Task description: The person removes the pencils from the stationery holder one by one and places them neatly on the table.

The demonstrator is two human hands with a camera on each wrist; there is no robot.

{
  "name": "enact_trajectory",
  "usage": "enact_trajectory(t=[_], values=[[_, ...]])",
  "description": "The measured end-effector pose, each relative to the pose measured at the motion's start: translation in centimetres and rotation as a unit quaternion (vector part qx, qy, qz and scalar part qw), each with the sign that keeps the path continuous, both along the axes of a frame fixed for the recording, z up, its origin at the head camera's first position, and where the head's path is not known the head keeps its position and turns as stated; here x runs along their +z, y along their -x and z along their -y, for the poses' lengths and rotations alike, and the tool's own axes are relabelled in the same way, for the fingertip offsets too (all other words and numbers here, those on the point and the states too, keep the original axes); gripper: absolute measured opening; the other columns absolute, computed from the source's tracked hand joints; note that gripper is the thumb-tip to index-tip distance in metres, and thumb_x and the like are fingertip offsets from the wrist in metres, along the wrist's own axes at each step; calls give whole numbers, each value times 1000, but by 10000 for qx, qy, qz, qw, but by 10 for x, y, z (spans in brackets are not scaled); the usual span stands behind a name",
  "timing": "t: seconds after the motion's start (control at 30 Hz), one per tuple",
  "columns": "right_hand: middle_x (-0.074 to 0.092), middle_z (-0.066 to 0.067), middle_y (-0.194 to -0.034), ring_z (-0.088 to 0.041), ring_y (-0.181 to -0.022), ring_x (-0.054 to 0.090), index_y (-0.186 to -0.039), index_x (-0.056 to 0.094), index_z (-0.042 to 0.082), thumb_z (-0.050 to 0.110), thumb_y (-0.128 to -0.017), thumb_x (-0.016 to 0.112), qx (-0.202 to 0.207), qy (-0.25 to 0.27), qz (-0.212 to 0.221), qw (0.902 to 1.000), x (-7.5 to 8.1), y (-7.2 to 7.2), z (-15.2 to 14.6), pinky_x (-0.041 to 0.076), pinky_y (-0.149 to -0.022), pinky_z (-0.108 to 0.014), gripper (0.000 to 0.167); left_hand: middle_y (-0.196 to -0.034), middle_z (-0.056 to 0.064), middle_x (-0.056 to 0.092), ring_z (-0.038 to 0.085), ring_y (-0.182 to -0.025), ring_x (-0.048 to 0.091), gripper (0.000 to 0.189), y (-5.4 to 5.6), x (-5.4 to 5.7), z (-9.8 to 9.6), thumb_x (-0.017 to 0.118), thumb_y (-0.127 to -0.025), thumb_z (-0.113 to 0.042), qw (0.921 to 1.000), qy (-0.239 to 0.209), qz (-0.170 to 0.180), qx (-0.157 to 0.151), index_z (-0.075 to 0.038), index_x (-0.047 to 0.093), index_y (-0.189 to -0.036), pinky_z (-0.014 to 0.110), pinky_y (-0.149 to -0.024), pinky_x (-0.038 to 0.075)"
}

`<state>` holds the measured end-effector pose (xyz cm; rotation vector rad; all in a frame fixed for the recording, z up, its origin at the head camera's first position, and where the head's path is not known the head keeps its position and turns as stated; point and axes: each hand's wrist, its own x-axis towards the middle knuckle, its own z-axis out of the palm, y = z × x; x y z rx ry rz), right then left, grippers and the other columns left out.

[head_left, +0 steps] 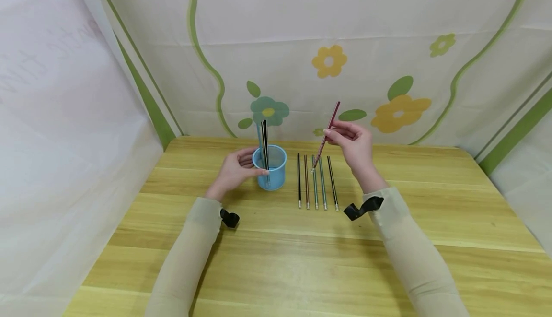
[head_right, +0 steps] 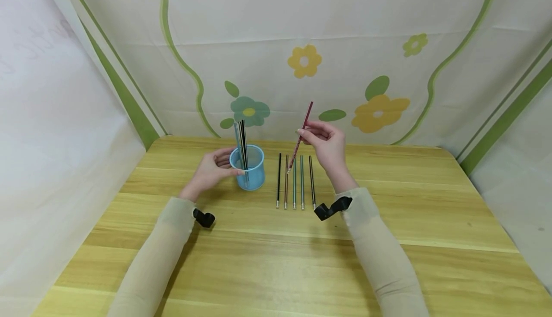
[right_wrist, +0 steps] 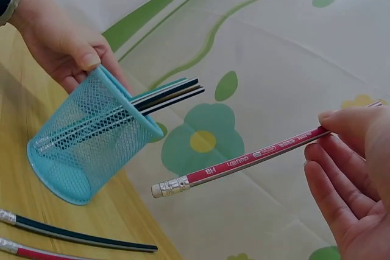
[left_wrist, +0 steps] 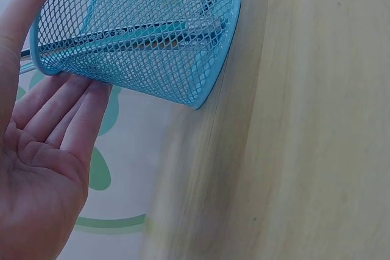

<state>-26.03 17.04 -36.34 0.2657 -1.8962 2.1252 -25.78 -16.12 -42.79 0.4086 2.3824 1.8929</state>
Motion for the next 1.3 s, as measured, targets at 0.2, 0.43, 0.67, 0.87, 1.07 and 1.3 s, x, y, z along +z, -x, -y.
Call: enact_trajectory(t=[0.2, 0.43, 0.67, 0.87, 1.07, 1.3], values=[[75, -9, -96, -19, -80, 73, -112, 76, 2, 11, -86, 84, -100, -15, 109, 9999, -8, -3, -9, 62, -78, -36, 29, -135, 13, 63, 28, -121, 62, 73, 0, 0, 0, 93, -78, -19, 10000, -13, 9, -20, -5, 59, -141, 39, -104, 50], [75, -9, -97, -19, -81, 74, -112, 75, 1, 12, -87, 84, -188, -111, 350, 9991, -17, -4, -21, 61, -81, -41, 29, -133, 12, 64, 27, -120, 63, 75, -1, 0, 0, 93, -77, -21, 10000, -17, -53, -46, -5, 59, -141, 39, -103, 51], [74, -9, -99, -19, -82, 73, -113, 74, 0, 13, -88, 83, -276, -179, 487, 9983, -23, -6, -34, 61, -81, -37, 30, -132, 9, 65, 25, -119, 63, 74, 0, -1, 1, 94, -76, -23, 10000, -4, -43, -26, -7, 60, -141, 41, -103, 51], [75, -7, -96, -16, -78, 73, -113, 74, 1, 11, -88, 83, -304, -134, 537, 9980, -28, -9, -45, 62, -78, -33, 29, -132, 8, 65, 24, -119, 63, 74, -1, -1, 1, 93, -77, -24, 10000, 30, -48, -20, -8, 60, -141, 43, -105, 50], [75, -7, -95, -16, -77, 73, -115, 73, -2, 8, -88, 83, -241, -53, 551, 9982, -37, -10, -56, 62, -74, -29, 31, -132, 9, 65, 24, -120, 63, 75, -1, 0, 0, 93, -77, -25, 10000, 58, -36, 6, -7, 59, -141, 38, -103, 51], [75, -6, -96, -16, -77, 72, -117, 71, -2, 10, -90, 81, -313, -349, 735, 9962, -45, -11, -66, 62, -74, -28, 32, -133, 10, 65, 25, -120, 63, 75, -1, 2, 0, 93, -77, -22, 10000, 51, -7, 27, -6, 59, -142, 36, -102, 52]])
